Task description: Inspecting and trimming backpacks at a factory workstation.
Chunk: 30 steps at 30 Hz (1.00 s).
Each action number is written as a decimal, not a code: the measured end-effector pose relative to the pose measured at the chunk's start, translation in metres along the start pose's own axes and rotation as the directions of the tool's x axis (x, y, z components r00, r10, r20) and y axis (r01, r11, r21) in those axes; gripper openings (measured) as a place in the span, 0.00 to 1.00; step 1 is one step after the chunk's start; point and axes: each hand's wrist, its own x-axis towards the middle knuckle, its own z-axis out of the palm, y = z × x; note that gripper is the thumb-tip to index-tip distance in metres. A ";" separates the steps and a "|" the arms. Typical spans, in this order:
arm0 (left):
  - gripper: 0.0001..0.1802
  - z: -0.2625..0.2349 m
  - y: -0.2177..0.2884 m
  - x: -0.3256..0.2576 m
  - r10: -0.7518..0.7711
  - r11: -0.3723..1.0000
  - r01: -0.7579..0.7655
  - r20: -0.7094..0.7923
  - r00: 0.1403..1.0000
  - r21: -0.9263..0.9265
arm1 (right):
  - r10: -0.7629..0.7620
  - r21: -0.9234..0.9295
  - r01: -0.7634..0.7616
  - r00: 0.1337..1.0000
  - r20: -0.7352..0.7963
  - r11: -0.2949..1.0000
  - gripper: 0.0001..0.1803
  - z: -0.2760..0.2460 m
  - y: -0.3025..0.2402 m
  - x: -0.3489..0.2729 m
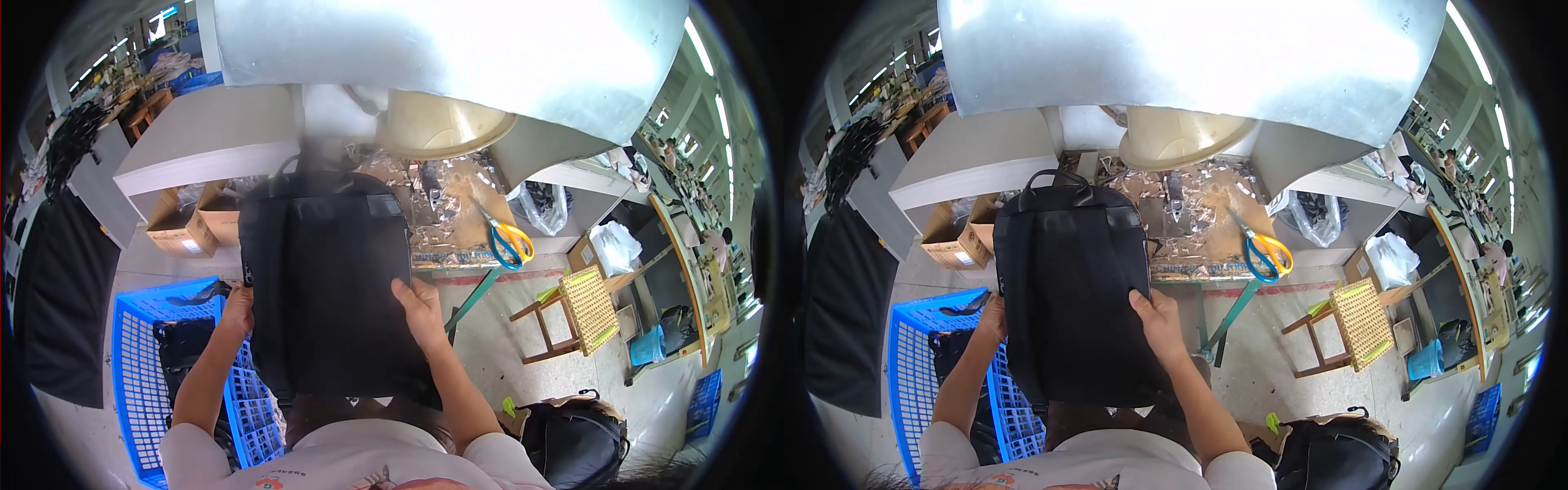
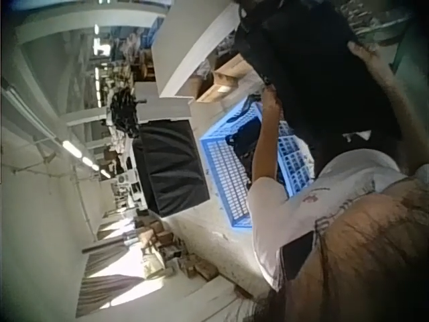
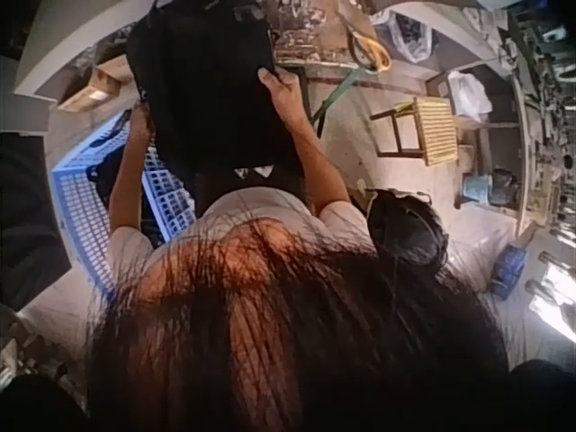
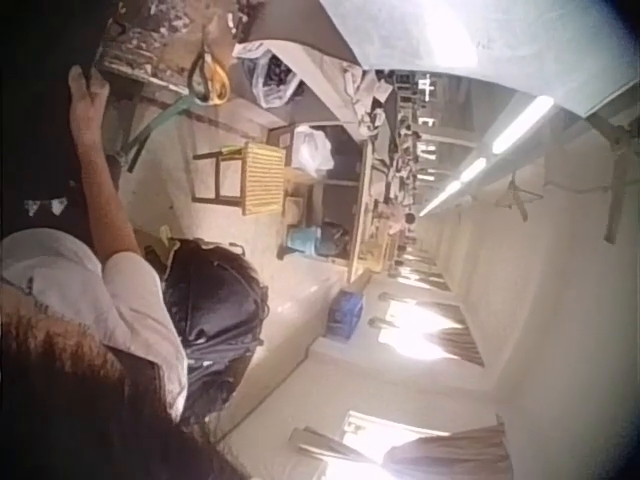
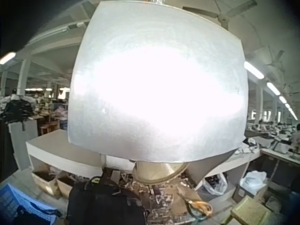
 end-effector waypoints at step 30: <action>0.47 0.012 0.051 -0.117 0.264 0.868 -0.325 0.204 0.943 0.377 | 0.252 -0.009 -0.253 0.959 0.127 0.967 0.12 -0.001 0.040 -0.007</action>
